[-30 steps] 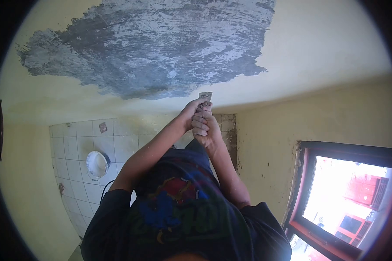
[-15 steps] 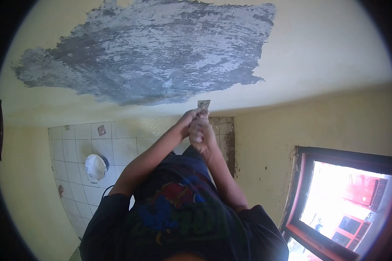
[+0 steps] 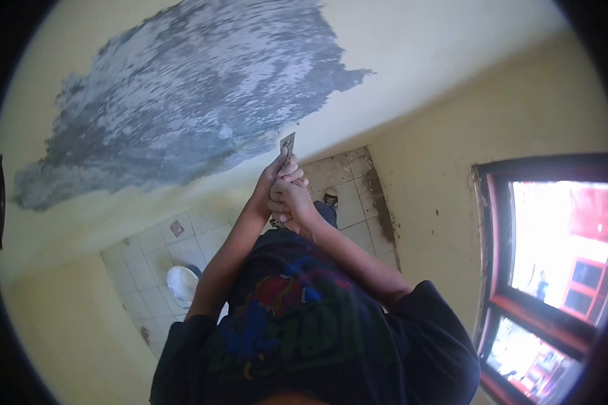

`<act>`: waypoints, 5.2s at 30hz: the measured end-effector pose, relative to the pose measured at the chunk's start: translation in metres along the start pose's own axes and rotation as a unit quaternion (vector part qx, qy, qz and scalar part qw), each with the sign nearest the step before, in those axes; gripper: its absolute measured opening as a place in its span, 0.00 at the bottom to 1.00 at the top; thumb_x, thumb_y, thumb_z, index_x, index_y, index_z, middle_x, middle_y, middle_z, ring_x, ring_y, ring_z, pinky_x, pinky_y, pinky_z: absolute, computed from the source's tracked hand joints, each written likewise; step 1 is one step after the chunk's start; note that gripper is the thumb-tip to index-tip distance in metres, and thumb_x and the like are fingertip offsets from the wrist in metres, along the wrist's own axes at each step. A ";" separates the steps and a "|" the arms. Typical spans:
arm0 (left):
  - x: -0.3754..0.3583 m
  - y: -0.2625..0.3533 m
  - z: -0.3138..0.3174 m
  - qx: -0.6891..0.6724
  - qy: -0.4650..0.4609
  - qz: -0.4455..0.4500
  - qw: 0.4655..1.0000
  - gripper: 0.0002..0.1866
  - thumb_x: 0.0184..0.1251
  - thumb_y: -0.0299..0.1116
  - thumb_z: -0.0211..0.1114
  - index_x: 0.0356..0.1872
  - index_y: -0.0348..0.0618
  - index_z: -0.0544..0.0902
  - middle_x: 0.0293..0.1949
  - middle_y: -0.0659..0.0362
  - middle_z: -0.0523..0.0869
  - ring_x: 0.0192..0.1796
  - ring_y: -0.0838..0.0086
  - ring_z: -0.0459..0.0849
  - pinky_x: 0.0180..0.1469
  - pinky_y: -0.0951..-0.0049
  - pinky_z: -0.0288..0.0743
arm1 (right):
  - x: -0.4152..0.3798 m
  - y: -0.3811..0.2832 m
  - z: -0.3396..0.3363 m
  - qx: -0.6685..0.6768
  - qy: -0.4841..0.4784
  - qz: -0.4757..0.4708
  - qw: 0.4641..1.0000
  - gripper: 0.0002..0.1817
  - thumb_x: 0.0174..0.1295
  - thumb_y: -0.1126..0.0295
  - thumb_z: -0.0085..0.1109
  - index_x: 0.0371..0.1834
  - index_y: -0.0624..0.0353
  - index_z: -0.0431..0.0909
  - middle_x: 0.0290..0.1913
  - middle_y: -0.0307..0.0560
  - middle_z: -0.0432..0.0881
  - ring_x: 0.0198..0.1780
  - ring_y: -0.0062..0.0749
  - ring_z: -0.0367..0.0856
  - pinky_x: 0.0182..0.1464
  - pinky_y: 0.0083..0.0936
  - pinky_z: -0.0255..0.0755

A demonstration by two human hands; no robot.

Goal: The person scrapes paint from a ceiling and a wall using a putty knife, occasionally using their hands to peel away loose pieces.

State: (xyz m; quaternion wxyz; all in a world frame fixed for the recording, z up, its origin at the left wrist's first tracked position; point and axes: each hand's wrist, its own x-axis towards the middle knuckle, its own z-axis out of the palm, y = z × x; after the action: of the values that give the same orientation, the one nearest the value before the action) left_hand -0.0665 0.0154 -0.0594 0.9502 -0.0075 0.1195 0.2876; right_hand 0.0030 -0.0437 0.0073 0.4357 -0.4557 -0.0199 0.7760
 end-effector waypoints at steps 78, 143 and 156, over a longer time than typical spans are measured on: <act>0.028 -0.009 0.070 0.233 0.161 0.075 0.956 0.24 0.65 0.58 0.56 0.20 0.51 0.68 0.14 0.69 0.64 0.18 0.79 0.68 0.32 0.75 0.71 | -0.026 -0.062 -0.023 0.139 -0.134 0.058 0.980 0.13 0.61 0.74 0.43 0.18 0.50 0.60 0.13 0.29 0.58 0.08 0.12 0.52 0.04 0.11 0.43; 0.016 -0.023 0.160 0.337 0.114 0.097 0.930 0.31 0.71 0.52 0.45 0.57 0.31 0.74 0.29 0.54 0.80 0.34 0.70 0.80 0.39 0.74 0.77 | -0.073 -0.100 -0.001 0.207 -0.168 -0.033 0.963 0.20 0.71 0.48 0.36 0.29 0.50 0.65 0.11 0.32 0.57 0.05 0.13 0.48 0.03 0.10 0.42; 0.053 -0.020 0.139 0.243 0.180 0.043 0.952 0.27 0.72 0.50 0.47 0.47 0.32 0.79 0.29 0.55 0.79 0.32 0.69 0.81 0.37 0.73 0.79 | -0.044 -0.120 -0.025 0.240 -0.104 0.032 0.965 0.19 0.70 0.48 0.39 0.31 0.49 0.67 0.13 0.33 0.60 0.08 0.13 0.54 0.04 0.11 0.47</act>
State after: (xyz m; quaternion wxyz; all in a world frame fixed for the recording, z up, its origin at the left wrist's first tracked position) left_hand 0.0178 0.0391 0.0618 0.8727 0.1773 0.3553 0.2840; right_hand 0.1094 -0.0088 0.0743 0.5024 -0.2553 0.1361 0.8148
